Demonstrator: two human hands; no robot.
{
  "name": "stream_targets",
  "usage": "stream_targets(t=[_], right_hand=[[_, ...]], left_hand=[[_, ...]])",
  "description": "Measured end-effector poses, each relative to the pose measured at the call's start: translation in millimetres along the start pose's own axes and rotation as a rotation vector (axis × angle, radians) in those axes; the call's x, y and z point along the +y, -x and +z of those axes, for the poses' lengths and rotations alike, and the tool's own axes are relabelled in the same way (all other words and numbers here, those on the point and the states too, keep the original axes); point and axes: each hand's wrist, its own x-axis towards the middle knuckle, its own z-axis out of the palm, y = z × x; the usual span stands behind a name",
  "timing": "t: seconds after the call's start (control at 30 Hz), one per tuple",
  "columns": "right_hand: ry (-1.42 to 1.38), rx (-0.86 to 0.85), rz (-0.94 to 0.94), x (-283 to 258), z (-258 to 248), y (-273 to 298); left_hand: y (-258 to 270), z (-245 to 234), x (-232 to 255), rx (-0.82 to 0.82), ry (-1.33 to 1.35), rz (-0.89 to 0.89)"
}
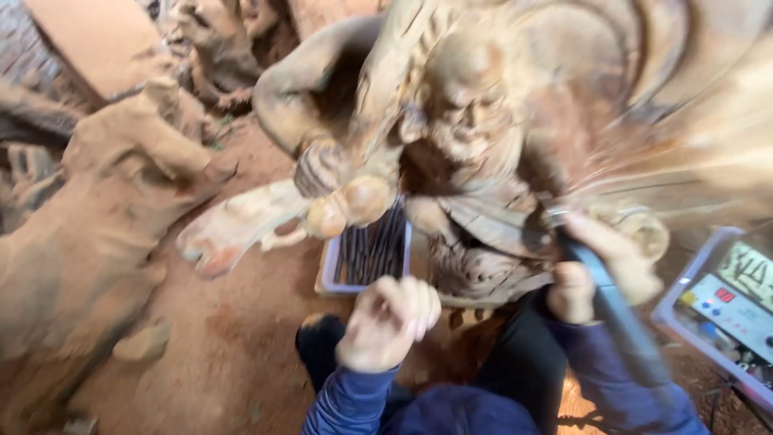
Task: The person carves details into a large wooden statue using a rotary tool, occasionally adjusting settings on a control box and handling small bits.
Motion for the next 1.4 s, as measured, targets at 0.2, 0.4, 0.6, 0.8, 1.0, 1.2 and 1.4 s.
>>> stream_targets(t=[0.2, 0.4, 0.6, 0.8, 1.0, 1.2, 1.4], right_hand=[[-0.174, 0.029, -0.297, -19, 74, -31], [-0.255, 0.287, -0.352, -14, 122, -60], [-0.170, 0.231, -0.463, -9, 129, -74], [-0.137, 0.311, -0.455, 1, 139, -73], [-0.187, 0.335, -0.479, 0, 135, -78], [-0.156, 0.316, -0.409, -3, 138, -78], [-0.104, 0.306, -0.391, 1, 143, -77]], left_hand=[[-47, -61, -56, 0.320, -0.322, -0.249], [-94, -75, -47, 0.527, 0.163, -0.450], [-115, -79, -30, 0.473, 0.144, -0.606], [-121, -86, -23, 0.451, 0.079, -0.657], [-122, -85, -27, 0.447, 0.027, -0.606], [-124, -86, -27, 0.497, -0.005, -0.613], [-124, -91, -29, 0.529, 0.019, -0.609]])
